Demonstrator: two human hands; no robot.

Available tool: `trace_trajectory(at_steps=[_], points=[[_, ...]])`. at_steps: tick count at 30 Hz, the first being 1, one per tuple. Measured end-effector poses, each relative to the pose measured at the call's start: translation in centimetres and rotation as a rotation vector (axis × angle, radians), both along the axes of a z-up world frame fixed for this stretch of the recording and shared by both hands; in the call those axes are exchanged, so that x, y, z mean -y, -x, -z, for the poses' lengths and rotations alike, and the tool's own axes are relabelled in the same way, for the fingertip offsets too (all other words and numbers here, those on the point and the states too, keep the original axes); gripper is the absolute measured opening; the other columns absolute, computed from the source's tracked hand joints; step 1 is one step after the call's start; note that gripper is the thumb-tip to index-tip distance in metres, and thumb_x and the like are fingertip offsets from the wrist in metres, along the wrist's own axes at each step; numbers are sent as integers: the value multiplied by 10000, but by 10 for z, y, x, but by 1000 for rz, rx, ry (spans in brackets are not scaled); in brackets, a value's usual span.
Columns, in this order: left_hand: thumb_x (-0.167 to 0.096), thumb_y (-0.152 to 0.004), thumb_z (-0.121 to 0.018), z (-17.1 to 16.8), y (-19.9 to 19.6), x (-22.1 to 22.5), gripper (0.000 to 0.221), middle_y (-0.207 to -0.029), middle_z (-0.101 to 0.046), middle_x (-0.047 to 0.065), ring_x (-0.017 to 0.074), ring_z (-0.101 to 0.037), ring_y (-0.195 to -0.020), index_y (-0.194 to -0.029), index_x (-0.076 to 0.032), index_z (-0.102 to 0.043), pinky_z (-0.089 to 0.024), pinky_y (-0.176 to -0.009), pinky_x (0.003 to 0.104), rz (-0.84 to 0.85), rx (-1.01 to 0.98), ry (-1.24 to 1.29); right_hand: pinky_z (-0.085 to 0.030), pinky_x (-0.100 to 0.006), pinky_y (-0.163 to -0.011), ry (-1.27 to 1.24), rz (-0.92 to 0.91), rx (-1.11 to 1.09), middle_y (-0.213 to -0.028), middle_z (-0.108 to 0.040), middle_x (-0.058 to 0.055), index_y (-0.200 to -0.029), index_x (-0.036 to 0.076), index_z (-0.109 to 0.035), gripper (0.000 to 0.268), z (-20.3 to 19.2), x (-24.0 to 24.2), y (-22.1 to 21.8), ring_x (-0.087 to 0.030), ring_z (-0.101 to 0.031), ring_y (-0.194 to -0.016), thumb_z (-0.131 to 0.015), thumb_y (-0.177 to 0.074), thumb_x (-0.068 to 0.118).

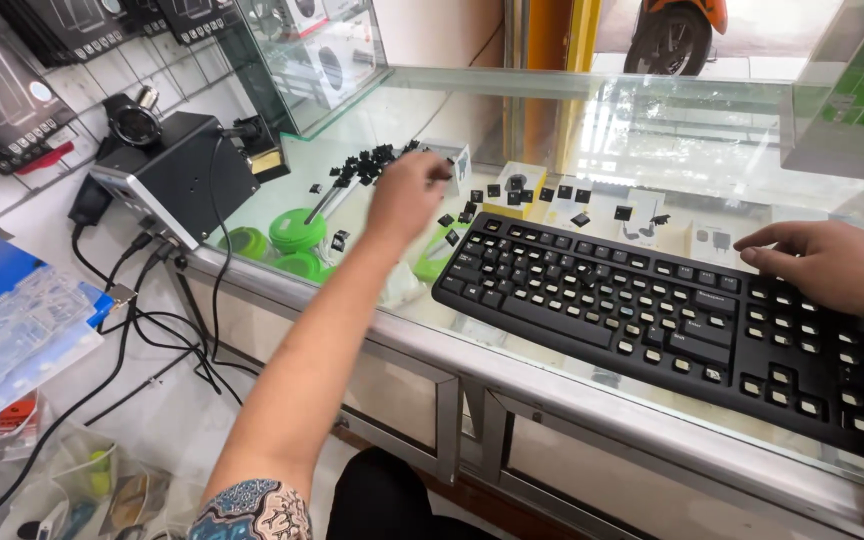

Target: Installing mechanical switches into a keyboard frame

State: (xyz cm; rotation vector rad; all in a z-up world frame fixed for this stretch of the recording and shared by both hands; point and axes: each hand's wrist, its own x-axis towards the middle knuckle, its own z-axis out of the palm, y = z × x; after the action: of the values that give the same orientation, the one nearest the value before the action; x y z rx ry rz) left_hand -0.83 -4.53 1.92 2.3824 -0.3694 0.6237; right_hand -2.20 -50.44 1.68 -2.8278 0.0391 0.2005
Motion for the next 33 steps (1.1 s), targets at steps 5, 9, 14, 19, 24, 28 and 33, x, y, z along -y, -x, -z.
trace_trajectory(at_steps=[5, 9, 14, 19, 24, 28, 33], points=[[-74, -866, -600, 23, -66, -79, 203, -1030, -736, 89, 342, -678, -928, -946, -110, -783, -531, -728, 502, -281, -142, -413, -479, -401, -1006, -29, 6, -15, -1290, -813, -73, -1290, 319, -811, 398, 0, 1, 0, -281, -733, -1177, -586, -1010, 492], [-196, -914, -730, 26, -80, -80, 111, -1028, -744, 113, 359, -698, -905, -958, -124, -803, -546, -731, 505, -346, -234, -444, -463, -393, -1009, -37, 11, -31, -1289, -811, -67, -1303, 310, -804, 415, -1, 1, -1, -279, -727, -1169, -578, -1011, 499], [-64, -824, -581, 21, -82, -81, 209, -1012, -743, 111, 348, -690, -908, -887, -130, -770, -544, -733, 504, -299, -222, -429, -478, -414, -979, 4, 44, -51, -1273, -827, -34, -1303, 335, -795, 403, -13, -9, 9, -258, -733, -1164, -565, -1018, 502], [-214, -920, -641, 26, -89, -100, 219, -999, -807, 52, 267, -723, -943, -999, -157, -838, -546, -828, 413, -267, -201, -242, -478, -418, -990, 4, 57, -69, -1284, -818, -37, -1319, 339, -780, 413, -13, -7, 6, -263, -722, -1184, -551, -1023, 514], [-285, -924, -681, 35, -89, -107, 212, -980, -810, 49, 259, -726, -949, -985, -168, -848, -528, -846, 393, -253, -180, -214, -459, -375, -889, -22, 39, -44, -1082, -900, -45, -1290, 345, -807, 364, 12, 8, -13, -245, -753, -984, -566, -1046, 466], [-311, -957, -647, 16, -68, -94, 221, -1070, -771, 40, 321, -697, -983, -1010, -209, -836, -531, -807, 481, -301, -191, -328, -455, -356, -839, -83, 7, 5, -943, -896, -59, -1264, 309, -835, 340, 32, 24, -28, -240, -737, -834, -606, -1046, 436], [-283, -999, -560, 10, -51, -88, 246, -981, -774, 35, 287, -625, -1106, -1053, -256, -799, -530, -748, 533, -365, -167, -432, -444, -351, -838, -141, -3, 72, -901, -876, -86, -1246, 290, -850, 305, 45, 32, -34, -235, -729, -819, -646, -1043, 389]])
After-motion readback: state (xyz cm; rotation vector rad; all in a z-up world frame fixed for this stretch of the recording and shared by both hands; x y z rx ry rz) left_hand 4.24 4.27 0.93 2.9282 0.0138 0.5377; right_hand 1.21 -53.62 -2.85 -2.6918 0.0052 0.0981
